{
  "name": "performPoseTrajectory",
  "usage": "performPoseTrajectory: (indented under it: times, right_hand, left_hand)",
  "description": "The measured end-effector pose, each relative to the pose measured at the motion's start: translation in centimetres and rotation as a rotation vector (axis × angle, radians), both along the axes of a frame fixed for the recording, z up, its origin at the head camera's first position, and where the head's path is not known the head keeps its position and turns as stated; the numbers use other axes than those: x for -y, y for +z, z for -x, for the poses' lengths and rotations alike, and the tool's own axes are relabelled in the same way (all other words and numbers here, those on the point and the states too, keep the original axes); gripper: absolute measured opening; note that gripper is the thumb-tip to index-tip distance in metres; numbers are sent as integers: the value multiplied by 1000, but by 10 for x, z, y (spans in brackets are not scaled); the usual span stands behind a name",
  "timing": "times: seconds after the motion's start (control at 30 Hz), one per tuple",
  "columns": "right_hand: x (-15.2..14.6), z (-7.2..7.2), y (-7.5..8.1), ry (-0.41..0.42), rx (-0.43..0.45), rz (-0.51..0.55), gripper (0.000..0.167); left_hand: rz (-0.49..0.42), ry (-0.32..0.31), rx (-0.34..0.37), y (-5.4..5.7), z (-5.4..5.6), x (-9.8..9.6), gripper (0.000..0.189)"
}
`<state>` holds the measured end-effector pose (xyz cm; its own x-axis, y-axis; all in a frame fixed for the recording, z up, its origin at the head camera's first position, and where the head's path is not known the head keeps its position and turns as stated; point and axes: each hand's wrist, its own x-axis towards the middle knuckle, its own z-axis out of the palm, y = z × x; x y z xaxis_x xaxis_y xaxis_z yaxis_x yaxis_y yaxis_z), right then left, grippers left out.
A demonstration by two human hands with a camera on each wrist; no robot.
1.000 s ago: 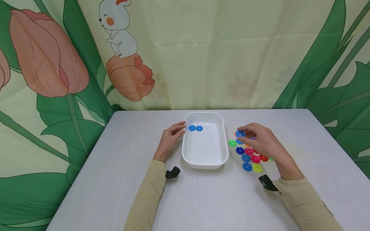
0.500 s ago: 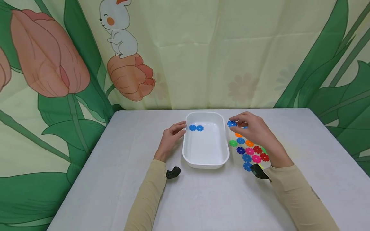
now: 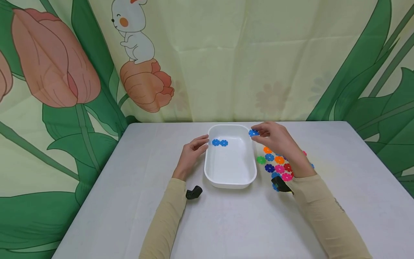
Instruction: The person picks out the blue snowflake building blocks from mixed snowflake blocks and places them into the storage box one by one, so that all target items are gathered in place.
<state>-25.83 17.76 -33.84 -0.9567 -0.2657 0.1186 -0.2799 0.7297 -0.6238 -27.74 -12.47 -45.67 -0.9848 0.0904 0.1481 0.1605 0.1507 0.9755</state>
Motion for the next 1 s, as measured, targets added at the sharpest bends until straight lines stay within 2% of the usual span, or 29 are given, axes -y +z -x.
performPoseTrajectory:
  times: [0.5,0.83,1.0]
  right_hand:
    - [18,24,-5,19,10,15,39]
    - [31,42,-15,13,64,25,38]
    - [37,46,-15,16,78,24,39]
  left_hand:
    - [14,9,2,0,0,-1,33]
    - [16,9,9,-1,2,0,33]
    - [13,6,11,0,1,0,33]
